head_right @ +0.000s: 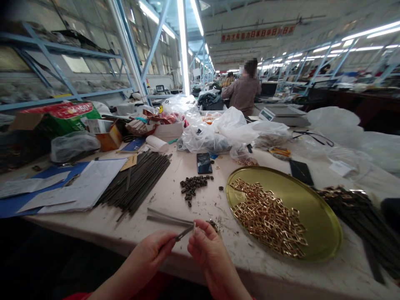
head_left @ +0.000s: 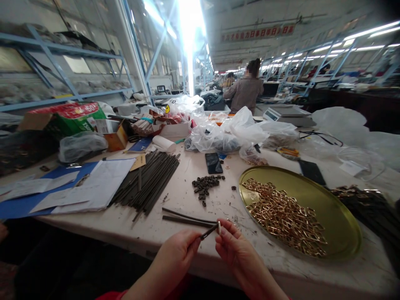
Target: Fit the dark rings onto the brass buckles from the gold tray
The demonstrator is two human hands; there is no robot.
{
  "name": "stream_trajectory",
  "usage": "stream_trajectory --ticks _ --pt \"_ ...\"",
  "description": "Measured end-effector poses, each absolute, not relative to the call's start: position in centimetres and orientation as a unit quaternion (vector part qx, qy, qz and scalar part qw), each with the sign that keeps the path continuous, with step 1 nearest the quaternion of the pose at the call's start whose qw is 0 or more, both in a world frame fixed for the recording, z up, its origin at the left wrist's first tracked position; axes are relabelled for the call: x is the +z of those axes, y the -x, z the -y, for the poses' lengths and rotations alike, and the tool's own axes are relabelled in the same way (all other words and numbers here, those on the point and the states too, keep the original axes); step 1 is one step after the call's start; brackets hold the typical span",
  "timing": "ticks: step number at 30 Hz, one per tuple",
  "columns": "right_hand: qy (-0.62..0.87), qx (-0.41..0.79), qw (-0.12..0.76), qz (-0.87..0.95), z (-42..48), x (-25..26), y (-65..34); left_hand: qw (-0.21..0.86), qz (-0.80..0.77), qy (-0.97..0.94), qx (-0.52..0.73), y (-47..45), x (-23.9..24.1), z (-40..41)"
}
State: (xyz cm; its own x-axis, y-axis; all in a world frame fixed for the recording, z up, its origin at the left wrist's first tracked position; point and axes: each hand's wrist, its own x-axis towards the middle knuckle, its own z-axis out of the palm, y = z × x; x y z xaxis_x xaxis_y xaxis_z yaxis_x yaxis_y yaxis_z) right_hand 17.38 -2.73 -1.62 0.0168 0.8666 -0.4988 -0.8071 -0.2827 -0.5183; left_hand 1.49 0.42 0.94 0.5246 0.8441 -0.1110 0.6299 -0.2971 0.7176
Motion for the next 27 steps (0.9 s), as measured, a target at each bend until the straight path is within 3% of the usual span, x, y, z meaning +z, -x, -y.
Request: stream_trajectory --ticks 16,27 --pt "0.371 0.756 0.539 0.018 2.9 -2.4 -17.0 0.379 -0.437 -0.806 0.127 -1.6 1.3 -1.3" --pt "0.436 0.655 0.568 0.243 2.8 -4.9 -15.3 0.597 -0.405 -0.676 0.151 -2.5 1.7 -0.5"
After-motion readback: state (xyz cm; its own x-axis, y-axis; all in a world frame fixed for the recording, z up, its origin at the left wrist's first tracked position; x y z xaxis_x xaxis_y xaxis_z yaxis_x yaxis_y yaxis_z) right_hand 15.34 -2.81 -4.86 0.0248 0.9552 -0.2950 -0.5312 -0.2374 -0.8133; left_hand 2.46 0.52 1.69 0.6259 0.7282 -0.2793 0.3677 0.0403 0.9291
